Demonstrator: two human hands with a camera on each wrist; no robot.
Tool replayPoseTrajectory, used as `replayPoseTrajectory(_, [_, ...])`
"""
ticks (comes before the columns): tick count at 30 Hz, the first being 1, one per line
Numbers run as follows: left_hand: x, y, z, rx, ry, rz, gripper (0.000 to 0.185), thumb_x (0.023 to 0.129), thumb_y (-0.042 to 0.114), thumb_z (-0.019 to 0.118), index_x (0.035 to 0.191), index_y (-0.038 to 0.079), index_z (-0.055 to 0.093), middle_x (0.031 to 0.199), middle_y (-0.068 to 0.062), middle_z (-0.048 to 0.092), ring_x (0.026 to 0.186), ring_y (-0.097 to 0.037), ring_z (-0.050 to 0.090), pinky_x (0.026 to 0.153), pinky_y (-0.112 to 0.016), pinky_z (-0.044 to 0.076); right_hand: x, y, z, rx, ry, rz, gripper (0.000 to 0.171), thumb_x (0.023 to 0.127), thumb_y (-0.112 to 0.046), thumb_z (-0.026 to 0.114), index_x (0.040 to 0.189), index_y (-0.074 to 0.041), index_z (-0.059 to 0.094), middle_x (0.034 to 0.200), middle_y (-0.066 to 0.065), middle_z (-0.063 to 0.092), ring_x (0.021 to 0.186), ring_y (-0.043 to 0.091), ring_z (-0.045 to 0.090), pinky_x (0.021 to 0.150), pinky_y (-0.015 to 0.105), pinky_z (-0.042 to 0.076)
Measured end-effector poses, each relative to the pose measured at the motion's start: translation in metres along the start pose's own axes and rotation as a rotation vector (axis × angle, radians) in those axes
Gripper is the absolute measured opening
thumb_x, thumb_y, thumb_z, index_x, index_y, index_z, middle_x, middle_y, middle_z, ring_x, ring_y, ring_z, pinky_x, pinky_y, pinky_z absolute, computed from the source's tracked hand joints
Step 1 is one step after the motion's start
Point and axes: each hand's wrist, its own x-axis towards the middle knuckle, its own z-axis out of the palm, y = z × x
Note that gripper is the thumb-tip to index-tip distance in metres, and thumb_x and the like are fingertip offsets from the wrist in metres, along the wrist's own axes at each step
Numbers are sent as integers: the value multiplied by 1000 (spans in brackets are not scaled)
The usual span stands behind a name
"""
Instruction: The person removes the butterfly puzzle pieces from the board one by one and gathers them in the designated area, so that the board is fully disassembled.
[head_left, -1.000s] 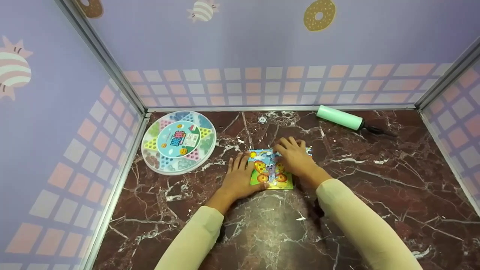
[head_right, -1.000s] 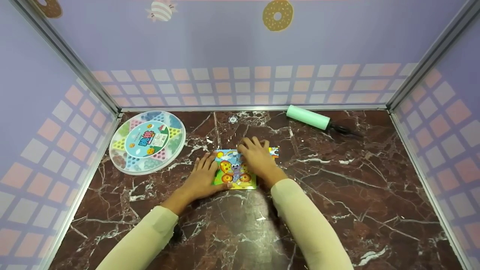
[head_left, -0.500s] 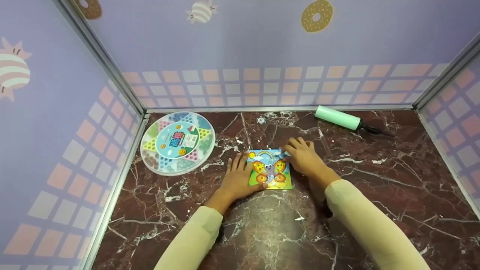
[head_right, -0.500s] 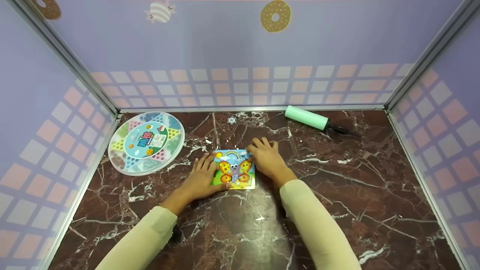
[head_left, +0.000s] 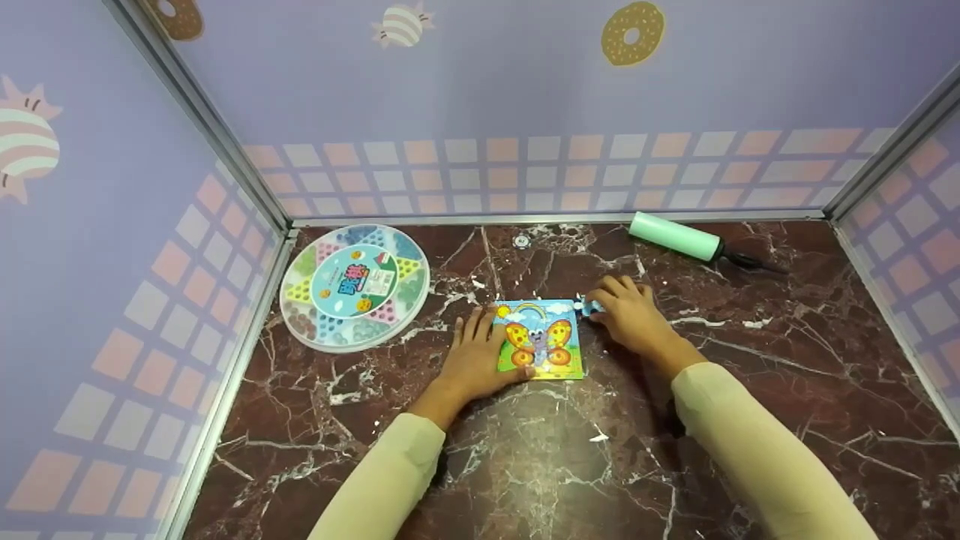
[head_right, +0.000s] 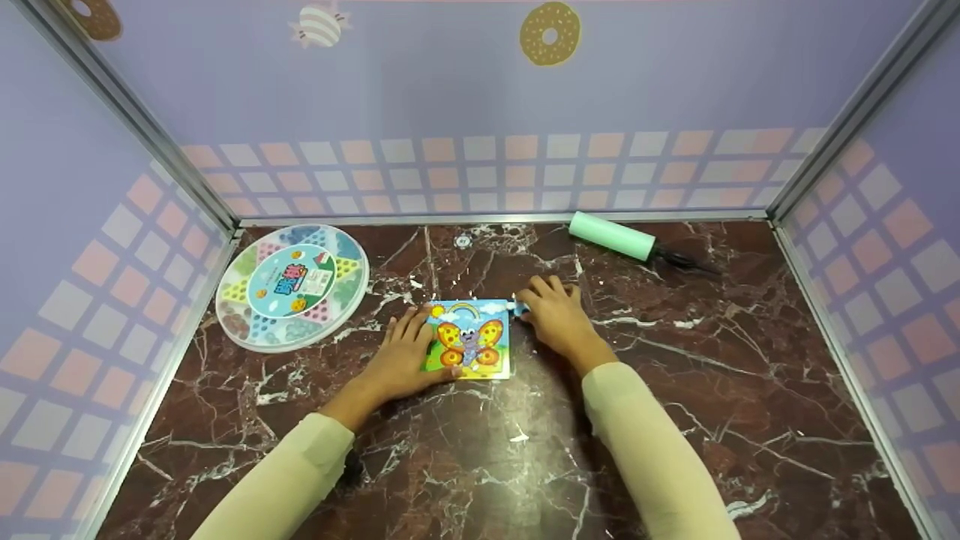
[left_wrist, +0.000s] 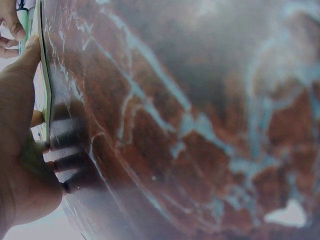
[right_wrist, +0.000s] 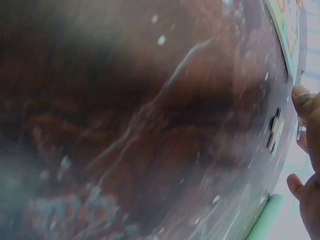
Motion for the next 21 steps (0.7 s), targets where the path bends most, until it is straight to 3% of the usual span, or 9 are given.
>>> replayPoseTrajectory(15, [-1, -2, 2, 7, 10, 12, 91, 98, 77, 64, 156, 8, 53, 184, -20, 20, 173, -45, 13, 139, -68, 11, -17, 29, -7, 10, 0, 52, 36, 99, -14, 82, 133, -9, 73, 134, 13, 67, 125, 41, 60, 101, 77, 49])
replayPoseTrajectory(21, [1, -3, 4, -7, 7, 14, 86, 98, 75, 66, 149, 7, 56, 184, -22, 19, 173, -46, 10, 139, -68, 8, -22, 38, -10, 12, -19, 82, 35, 102, -12, 79, 136, -10, 73, 141, 15, 66, 127, 43, 59, 100, 78, 47])
